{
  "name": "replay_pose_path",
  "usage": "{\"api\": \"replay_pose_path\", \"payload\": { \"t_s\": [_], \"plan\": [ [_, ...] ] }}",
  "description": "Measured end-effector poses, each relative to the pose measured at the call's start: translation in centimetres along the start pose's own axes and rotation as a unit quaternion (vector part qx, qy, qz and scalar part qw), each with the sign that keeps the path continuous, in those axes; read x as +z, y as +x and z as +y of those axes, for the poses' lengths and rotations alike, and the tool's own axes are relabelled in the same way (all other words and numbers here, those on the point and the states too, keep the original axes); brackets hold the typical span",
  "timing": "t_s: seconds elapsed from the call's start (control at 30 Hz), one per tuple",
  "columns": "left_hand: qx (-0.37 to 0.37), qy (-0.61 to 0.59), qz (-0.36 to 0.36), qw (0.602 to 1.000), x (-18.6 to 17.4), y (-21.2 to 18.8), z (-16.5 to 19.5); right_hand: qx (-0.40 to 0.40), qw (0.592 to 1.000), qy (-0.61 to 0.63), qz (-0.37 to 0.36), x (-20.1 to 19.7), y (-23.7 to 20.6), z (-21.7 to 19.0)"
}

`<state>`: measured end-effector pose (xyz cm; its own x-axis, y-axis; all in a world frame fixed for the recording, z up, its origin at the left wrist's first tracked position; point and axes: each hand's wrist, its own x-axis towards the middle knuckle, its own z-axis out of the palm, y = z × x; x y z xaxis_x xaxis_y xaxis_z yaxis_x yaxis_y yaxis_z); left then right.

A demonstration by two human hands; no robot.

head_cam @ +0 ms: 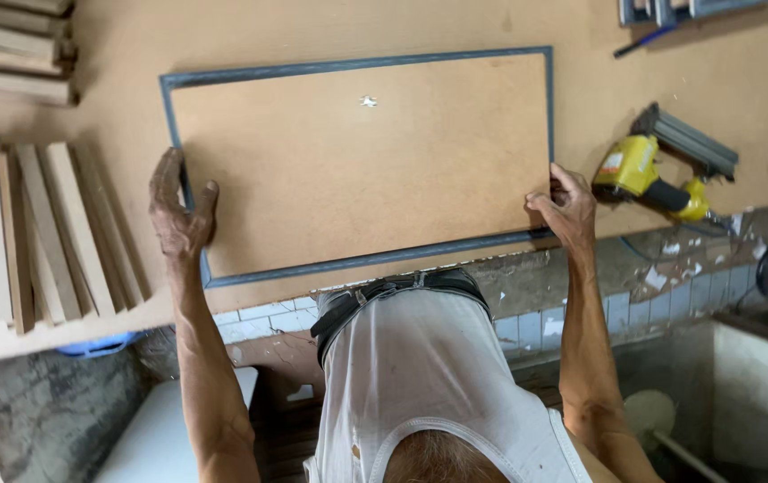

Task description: The person assembles picture frames by placing a backing board into a frame, securing it with a pneumatic nail gun, and then attaching a thin wooden strip to the front. The person repeats this process for multiple frames, wiping the glass with a cloth after each assembly.

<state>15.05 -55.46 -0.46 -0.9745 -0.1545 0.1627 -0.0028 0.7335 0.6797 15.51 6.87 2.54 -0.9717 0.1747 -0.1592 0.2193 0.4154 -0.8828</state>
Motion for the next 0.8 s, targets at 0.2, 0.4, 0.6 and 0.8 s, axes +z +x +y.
{"api": "replay_pose_path", "payload": {
  "t_s": [0.2, 0.4, 0.6, 0.8],
  "plan": [
    [0.053, -0.034, -0.026, 0.998, 1.6, 8.4, 0.8, -0.111, 0.968, -0.223, -0.036, -2.2, -4.8, 0.8],
    [0.075, -0.121, -0.051, 0.989, 2.8, 10.3, 1.6, -0.104, 0.973, -0.204, 0.026, -1.5, -6.5, 1.4],
    [-0.012, -0.094, -0.070, 0.993, 2.0, 10.1, 2.4, -0.097, 0.973, -0.207, 0.029, -1.4, -6.3, 1.0],
    [0.037, -0.069, -0.024, 0.997, 1.9, 7.7, 1.7, -0.047, 0.986, -0.159, 0.009, -1.8, -5.2, 1.3]
  ]
}}
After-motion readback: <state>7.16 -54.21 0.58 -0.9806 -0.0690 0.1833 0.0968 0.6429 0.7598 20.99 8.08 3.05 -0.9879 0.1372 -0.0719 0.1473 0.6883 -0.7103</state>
